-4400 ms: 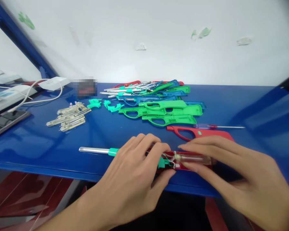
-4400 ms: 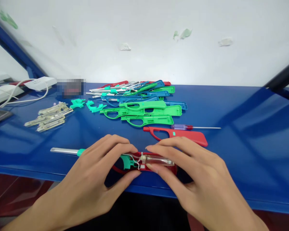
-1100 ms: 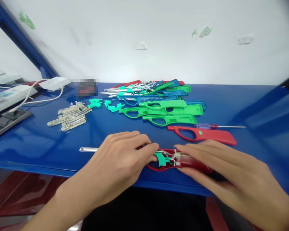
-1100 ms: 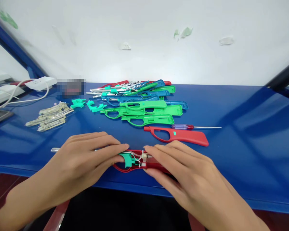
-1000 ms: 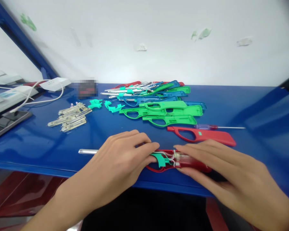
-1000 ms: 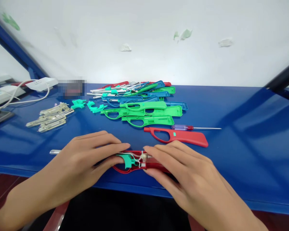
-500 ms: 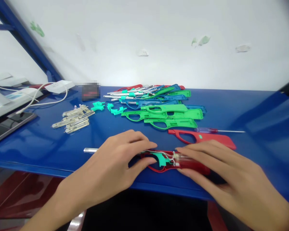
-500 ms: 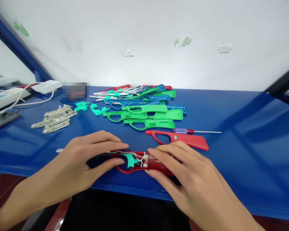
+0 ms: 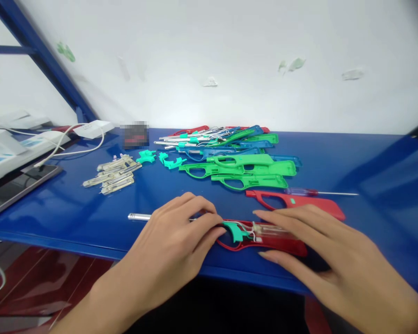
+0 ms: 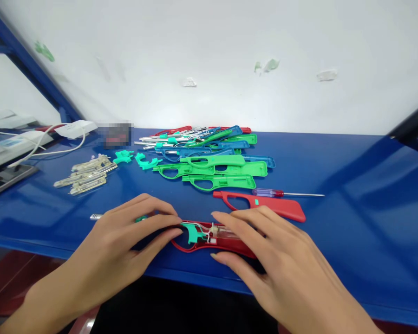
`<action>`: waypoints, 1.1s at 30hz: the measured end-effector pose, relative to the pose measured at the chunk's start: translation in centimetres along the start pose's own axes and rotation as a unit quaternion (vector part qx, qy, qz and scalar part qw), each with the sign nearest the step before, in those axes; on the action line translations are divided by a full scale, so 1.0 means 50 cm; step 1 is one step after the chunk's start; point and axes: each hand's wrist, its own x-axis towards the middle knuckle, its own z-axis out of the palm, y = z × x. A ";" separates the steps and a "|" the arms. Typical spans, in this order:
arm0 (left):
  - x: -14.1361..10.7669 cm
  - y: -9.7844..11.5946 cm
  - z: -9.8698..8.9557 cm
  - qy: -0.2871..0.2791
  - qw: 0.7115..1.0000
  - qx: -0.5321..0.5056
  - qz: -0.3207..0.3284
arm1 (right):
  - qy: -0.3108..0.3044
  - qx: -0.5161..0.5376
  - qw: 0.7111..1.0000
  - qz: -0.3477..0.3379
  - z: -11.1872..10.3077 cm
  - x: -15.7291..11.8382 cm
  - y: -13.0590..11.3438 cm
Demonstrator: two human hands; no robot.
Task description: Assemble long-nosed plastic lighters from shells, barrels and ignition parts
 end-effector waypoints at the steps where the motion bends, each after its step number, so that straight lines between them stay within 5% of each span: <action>1: 0.000 0.001 0.001 0.000 1.000 -0.004 -0.008 | -0.006 -0.003 1.000 0.005 0.001 -0.003 0.000; 11: 0.002 0.000 0.008 0.019 0.999 -0.029 -0.035 | 0.035 -0.004 0.999 0.008 -0.005 0.016 -0.006; 17: 0.003 -0.004 0.012 0.026 0.997 -0.052 -0.048 | 0.122 -0.045 0.983 0.132 -0.018 -0.011 0.038; 21: 0.006 -0.008 0.014 0.036 0.996 -0.060 -0.050 | 0.086 -0.090 0.977 0.174 -0.049 -0.057 0.111; 25: 0.006 -0.010 0.014 0.030 0.996 -0.061 -0.056 | 0.072 -0.097 0.982 0.146 -0.057 -0.072 0.163; 33: 0.006 -0.011 0.017 0.037 0.996 -0.060 -0.049 | 0.051 -0.039 0.989 0.132 -0.063 -0.053 0.154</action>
